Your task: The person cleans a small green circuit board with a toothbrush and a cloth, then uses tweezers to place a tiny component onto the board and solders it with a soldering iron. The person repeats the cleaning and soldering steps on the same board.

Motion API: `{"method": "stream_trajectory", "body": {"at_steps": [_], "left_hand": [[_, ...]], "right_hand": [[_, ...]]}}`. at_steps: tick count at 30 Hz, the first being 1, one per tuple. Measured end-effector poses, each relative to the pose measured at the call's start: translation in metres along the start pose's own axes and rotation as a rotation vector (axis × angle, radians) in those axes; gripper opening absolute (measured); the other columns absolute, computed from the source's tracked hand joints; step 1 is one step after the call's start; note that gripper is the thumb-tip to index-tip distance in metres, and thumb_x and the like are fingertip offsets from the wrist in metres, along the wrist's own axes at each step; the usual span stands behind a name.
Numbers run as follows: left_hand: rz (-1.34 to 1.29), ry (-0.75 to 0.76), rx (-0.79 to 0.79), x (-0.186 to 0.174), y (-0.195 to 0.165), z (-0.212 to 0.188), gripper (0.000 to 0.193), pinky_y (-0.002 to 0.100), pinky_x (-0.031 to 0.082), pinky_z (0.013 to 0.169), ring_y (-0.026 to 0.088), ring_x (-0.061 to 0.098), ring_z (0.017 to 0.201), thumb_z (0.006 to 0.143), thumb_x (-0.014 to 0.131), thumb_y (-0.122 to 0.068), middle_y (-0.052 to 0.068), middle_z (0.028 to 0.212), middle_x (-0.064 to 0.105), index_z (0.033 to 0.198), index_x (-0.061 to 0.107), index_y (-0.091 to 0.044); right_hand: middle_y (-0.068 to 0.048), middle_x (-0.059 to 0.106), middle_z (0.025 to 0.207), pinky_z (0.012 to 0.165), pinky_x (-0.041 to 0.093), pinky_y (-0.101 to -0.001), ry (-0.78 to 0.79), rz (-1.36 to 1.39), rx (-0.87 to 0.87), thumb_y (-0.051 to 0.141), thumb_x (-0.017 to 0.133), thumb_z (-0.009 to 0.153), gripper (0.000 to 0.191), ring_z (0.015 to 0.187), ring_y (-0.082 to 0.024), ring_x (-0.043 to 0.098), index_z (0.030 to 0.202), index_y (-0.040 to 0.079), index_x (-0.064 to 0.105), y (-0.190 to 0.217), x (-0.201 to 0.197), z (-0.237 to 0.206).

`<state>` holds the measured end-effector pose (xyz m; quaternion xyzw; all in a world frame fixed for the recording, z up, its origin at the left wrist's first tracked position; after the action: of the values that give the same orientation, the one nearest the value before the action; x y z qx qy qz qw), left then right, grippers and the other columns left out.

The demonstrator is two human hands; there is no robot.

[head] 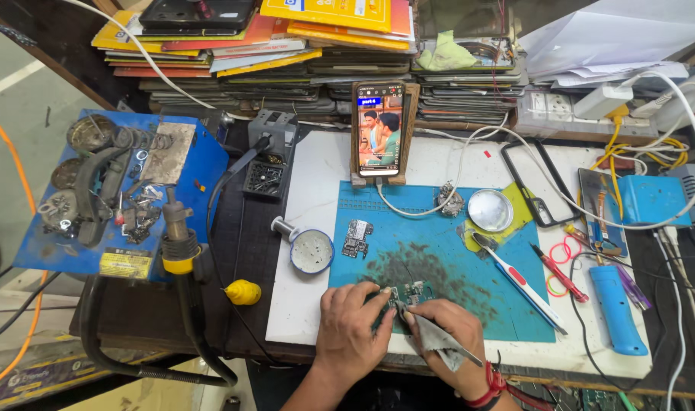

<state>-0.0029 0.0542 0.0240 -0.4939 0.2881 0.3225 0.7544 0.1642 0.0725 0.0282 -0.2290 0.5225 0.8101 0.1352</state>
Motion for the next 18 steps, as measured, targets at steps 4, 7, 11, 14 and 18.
{"method": "stream_trajectory", "body": {"at_steps": [4, 7, 11, 14, 18], "left_hand": [[0.009, -0.003, 0.002, 0.0003, -0.0006, 0.0003, 0.030, 0.045, 0.038, 0.096, 0.026, 0.059, 0.106, 0.086, 0.075, -0.024, 0.008, 0.110, 0.066, 0.110, 0.075, -0.005], [0.021, -0.009, 0.009, -0.0024, -0.0031, 0.0019, 0.031, 0.045, 0.038, 0.096, 0.025, 0.059, 0.105, 0.085, 0.075, -0.024, 0.008, 0.109, 0.066, 0.111, 0.075, -0.005], [0.032, -0.026, -0.001, -0.0050, -0.0042, 0.0032, 0.032, 0.044, 0.039, 0.096, 0.026, 0.059, 0.104, 0.084, 0.076, -0.025, 0.006, 0.109, 0.066, 0.112, 0.076, -0.008], [0.028, -0.017, -0.008, -0.0035, -0.0040, 0.0002, 0.032, 0.044, 0.039, 0.097, 0.025, 0.059, 0.105, 0.085, 0.077, -0.024, 0.005, 0.110, 0.066, 0.113, 0.075, -0.010], [0.050, -0.018, 0.013, -0.0018, -0.0029, -0.0021, 0.031, 0.043, 0.039, 0.097, 0.024, 0.059, 0.107, 0.086, 0.077, -0.025, 0.005, 0.113, 0.066, 0.113, 0.075, -0.010]], "right_hand": [[-0.010, 0.075, 0.082, 0.065, 0.057, -0.0326, 0.001, 0.019, 0.008, 0.004, 0.079, 0.076, 0.015, 0.072, -0.025, 0.074, 0.090, 0.004, 0.074, -0.0006, 0.0005, -0.0002], [-0.009, 0.074, 0.078, 0.061, 0.057, -0.0320, -0.004, 0.029, 0.092, 0.006, 0.081, 0.077, 0.012, 0.067, -0.024, 0.074, 0.086, 0.005, 0.073, -0.0046, -0.0006, 0.0000], [-0.010, 0.074, 0.084, 0.066, 0.057, -0.0326, -0.001, 0.023, -0.042, 0.005, 0.079, 0.079, 0.014, 0.073, -0.026, 0.073, 0.091, 0.005, 0.072, 0.0041, -0.0032, 0.0007], [-0.010, 0.072, 0.085, 0.067, 0.056, -0.0330, 0.023, 0.006, -0.008, 0.004, 0.078, 0.080, 0.012, 0.073, -0.026, 0.072, 0.091, 0.005, 0.072, 0.0017, -0.0041, 0.0004], [-0.012, 0.071, 0.087, 0.069, 0.055, -0.0328, 0.045, 0.005, -0.011, 0.001, 0.079, 0.084, 0.012, 0.076, -0.026, 0.071, 0.093, 0.002, 0.071, 0.0028, -0.0045, -0.0004]]}}
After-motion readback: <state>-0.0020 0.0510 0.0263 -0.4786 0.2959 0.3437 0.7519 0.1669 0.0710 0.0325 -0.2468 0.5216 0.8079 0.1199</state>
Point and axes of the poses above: each hand's wrist, its own z-axis towards the middle knuckle, its own x-axis out of the palm, y = z × x, the point moved 6 cm from there along z, towards the middle knuckle
